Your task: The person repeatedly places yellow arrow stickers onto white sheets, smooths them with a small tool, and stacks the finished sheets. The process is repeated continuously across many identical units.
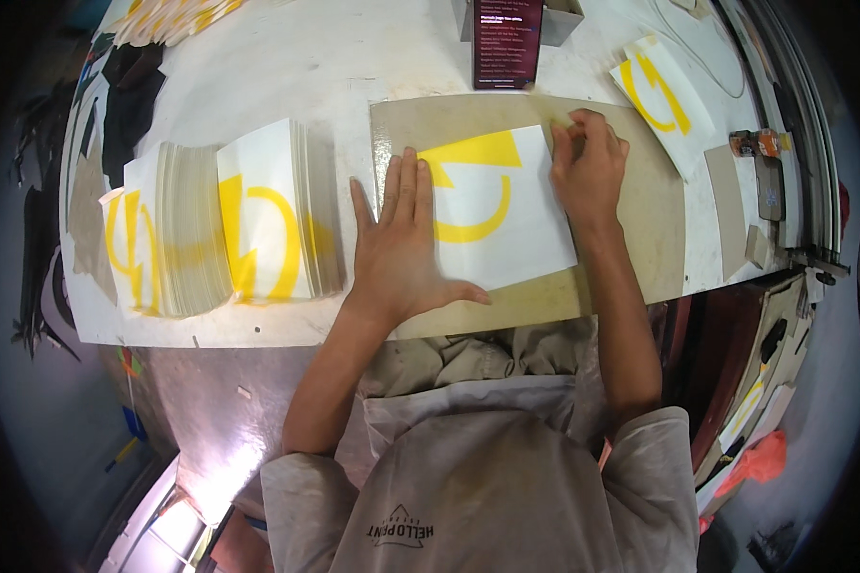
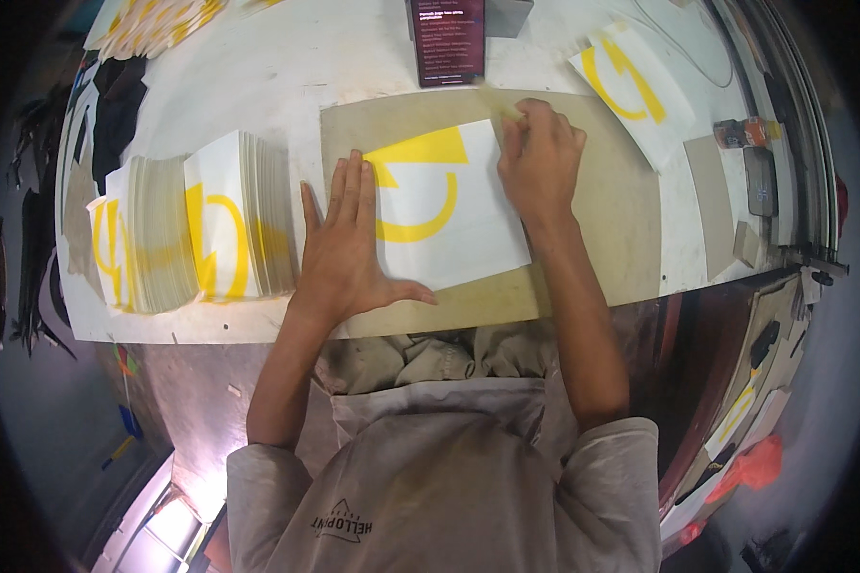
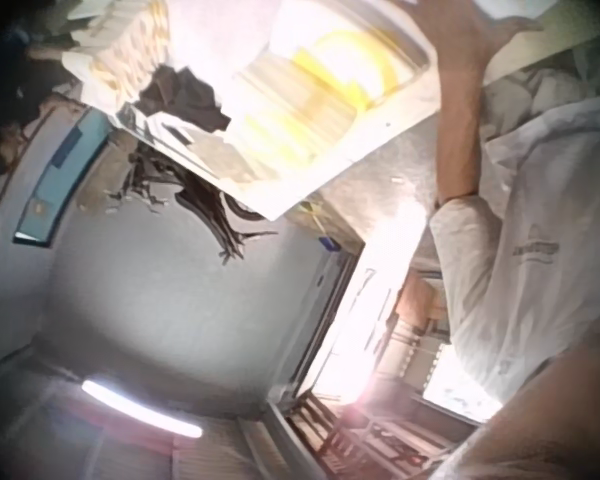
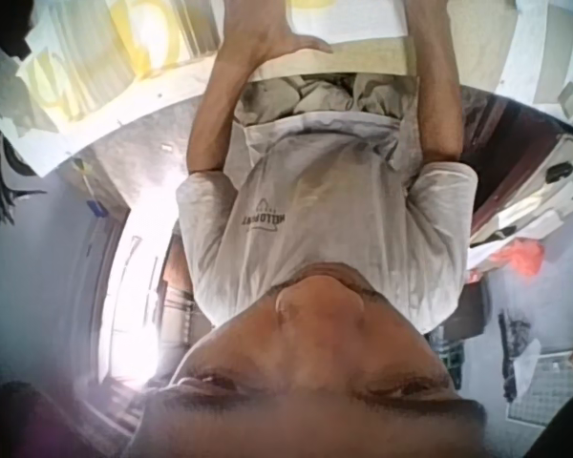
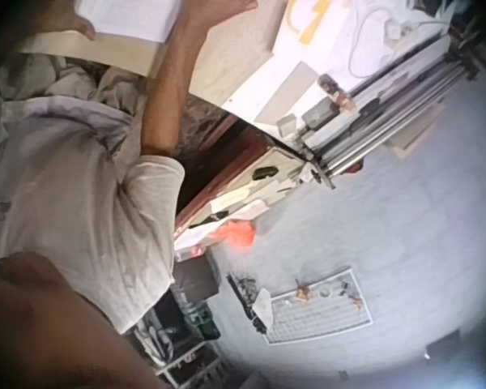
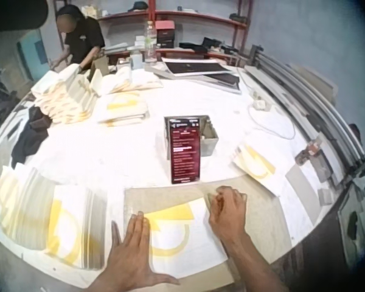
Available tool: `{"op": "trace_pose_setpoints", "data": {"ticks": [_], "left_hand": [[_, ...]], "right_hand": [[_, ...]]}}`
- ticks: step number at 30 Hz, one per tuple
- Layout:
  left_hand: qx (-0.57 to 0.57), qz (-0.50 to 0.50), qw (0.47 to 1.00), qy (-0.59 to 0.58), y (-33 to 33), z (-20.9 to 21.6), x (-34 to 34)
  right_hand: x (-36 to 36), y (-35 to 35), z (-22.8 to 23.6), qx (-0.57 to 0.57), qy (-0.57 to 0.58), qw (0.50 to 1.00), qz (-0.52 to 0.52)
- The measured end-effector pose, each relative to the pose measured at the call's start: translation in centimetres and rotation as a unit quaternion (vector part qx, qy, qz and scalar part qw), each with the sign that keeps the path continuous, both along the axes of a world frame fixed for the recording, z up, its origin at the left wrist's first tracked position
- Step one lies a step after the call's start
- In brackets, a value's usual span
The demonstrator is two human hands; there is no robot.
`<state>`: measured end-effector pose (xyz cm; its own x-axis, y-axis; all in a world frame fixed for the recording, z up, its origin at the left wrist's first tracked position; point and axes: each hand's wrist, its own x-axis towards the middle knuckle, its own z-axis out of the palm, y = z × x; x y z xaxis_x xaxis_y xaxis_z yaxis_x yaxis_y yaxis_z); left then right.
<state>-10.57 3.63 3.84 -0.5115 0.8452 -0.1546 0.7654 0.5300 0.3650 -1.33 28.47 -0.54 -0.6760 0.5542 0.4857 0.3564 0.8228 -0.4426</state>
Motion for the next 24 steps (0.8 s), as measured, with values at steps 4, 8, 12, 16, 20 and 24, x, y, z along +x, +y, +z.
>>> {"op": "trace_pose_setpoints", "data": {"ticks": [4,8,12,16,20,24], "left_hand": [[0.002,0.007,1.0,-0.018,0.0,-0.4,0.0],[0.02,0.005,1.0,-0.001,-0.2,-0.6,0.0],[0.034,-0.004,0.999,0.001,0.0,-0.9,0.0],[0.071,0.013,0.997,0.019,-0.5,-1.7,0.3],[0.088,0.03,0.996,0.018,-1.3,-2.0,1.0],[0.05,0.019,0.998,0.015,-1.2,-1.2,0.8]], "right_hand": [[1.3,-6.4,0.6,0.052,0.02,0.987,0.152],[1.2,-4.5,0.2,0.027,-0.003,1.0,0.005],[0.3,-7.5,-0.1,0.01,0.012,0.996,0.085],[-3.5,-10.8,0.3,-0.042,0.02,0.985,0.168],[-3.2,-8.8,-1.2,0.0,0.034,0.989,0.143],[1.8,-5.8,0.4,-0.038,-0.056,0.998,-0.008]]}}
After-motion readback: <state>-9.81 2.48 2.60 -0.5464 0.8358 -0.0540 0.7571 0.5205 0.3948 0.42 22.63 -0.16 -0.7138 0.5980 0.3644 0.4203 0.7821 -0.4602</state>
